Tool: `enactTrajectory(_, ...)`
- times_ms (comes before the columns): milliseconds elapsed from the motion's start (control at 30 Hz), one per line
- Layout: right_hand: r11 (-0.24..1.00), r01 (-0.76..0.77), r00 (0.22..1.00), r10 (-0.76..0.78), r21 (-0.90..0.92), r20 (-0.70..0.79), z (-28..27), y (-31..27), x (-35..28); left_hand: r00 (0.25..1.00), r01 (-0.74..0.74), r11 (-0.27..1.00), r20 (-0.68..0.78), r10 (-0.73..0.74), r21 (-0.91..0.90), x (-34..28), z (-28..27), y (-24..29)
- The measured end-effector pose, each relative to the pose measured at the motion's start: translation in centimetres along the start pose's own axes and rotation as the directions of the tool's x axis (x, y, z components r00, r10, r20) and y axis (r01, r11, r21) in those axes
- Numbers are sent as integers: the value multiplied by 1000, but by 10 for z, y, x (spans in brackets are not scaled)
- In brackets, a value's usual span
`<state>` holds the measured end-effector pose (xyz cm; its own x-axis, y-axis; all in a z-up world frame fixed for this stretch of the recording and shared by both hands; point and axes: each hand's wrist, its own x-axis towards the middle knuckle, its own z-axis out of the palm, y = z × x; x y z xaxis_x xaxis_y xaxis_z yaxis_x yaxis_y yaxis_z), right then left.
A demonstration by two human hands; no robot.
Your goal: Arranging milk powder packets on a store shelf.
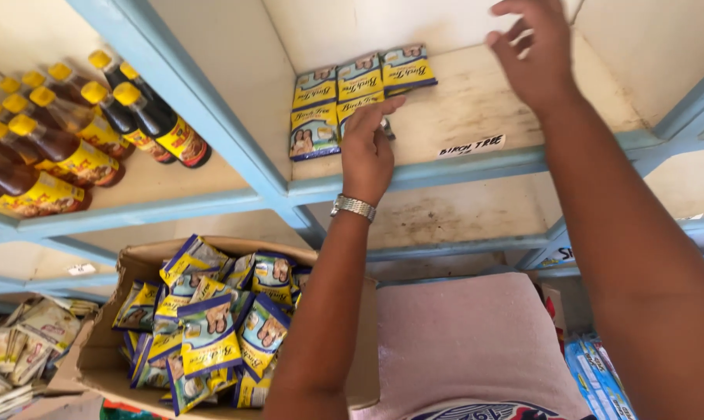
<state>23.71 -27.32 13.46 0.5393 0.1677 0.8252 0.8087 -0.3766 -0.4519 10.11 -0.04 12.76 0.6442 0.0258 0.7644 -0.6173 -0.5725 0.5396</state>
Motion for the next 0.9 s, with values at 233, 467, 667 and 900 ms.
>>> enactTrajectory(233,992,-88,993,80,-94,-86,-23,-6,-39,927,231,909,361,-98,-348,-51,-75,16)
enactTrajectory(467,998,38,998,-41,-53,-39,-25,-64,-64,611,618,780,686,-395,-102,-94,-175,10)
enactTrajectory(667,995,-92,987,96,38,-131,-11,-127,-118,398,614,745,714,-576,259,-124,-210,-12)
enactTrajectory(900,993,-77,995,82,86,-56,33,-193,-157,391,376,878,808,-440,297,-164,-195,-49)
